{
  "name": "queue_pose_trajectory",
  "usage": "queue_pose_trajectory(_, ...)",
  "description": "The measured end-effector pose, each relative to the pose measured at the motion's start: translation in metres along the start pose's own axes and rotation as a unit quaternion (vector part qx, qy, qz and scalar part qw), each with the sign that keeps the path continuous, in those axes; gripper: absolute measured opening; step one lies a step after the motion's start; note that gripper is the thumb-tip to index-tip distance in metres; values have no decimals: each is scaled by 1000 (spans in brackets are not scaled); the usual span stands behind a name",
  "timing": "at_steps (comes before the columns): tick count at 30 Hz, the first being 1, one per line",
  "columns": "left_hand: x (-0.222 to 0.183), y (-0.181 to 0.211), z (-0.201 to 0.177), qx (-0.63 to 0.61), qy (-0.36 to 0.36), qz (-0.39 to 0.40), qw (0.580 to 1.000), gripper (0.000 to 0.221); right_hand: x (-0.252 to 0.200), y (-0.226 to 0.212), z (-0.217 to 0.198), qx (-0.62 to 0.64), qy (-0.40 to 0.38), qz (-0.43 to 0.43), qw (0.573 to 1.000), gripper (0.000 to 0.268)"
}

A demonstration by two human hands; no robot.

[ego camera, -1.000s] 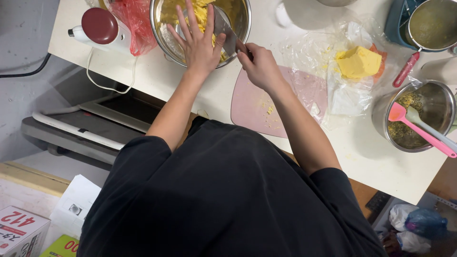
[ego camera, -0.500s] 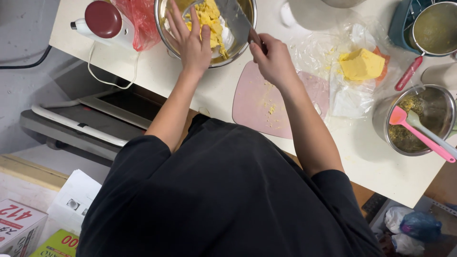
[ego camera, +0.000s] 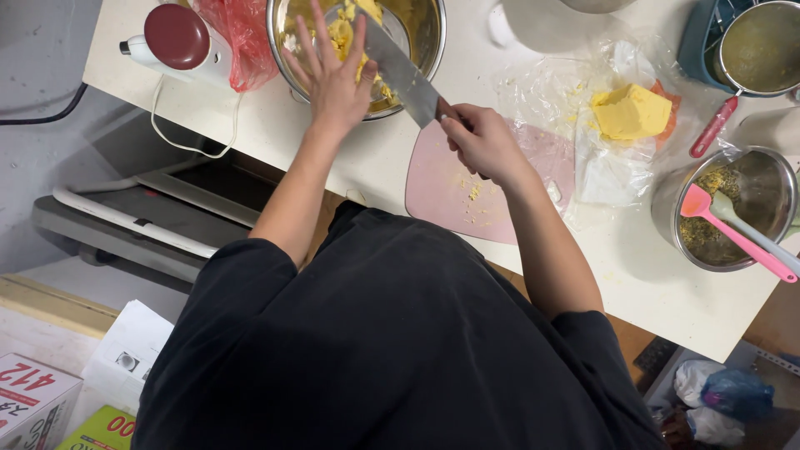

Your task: Cutting a block of butter into small pieces on a cutting board using a kitchen knife.

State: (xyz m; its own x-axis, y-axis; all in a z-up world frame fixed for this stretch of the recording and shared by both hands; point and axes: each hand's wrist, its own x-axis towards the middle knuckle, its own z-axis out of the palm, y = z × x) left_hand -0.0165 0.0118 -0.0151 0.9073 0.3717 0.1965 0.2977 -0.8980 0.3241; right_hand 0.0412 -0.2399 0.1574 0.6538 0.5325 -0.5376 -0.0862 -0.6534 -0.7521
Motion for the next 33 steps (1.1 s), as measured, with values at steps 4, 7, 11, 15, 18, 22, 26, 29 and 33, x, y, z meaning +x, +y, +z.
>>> queue_pose_trajectory(4, 3, -2, -18, -35, -43, -68, 996, 67, -1, 6, -6, 52, 6, -4, 999, 28)
queue_pose_trajectory(7, 0, -8, -6, -61, 35, -29, 997, 68, 0, 9, -7, 76, 4, -8, 997, 27)
queue_pose_trajectory(11, 4, 9, -29, -29, -21, 9, 999, 69, -1, 10, -2, 73, -11, 14, 997, 30)
queue_pose_trajectory(15, 12, -1, -29, -10, -49, -42, 998, 72, -3, 15, -7, 92, -18, -10, 996, 29)
queue_pose_trajectory(18, 14, -14, -29, -37, -59, -75, 995, 67, -6, 19, -12, 118, -26, -1, 993, 29)
queue_pose_trajectory(22, 11, -21, -22, -106, 8, -70, 992, 54, 1, 31, -14, 121, 2, 15, 993, 28)
queue_pose_trajectory(26, 9, -9, -24, -128, 82, -14, 988, 30, 13, 32, -4, 181, 2, -4, 983, 27)
queue_pose_trajectory(29, 3, 9, -39, -169, 92, -11, 981, 8, 20, 28, 6, 234, 4, 6, 972, 22)
queue_pose_trajectory(33, -10, 26, -33, -322, 135, -23, 937, 24, 35, 26, 15, 261, 5, -33, 965, 23)
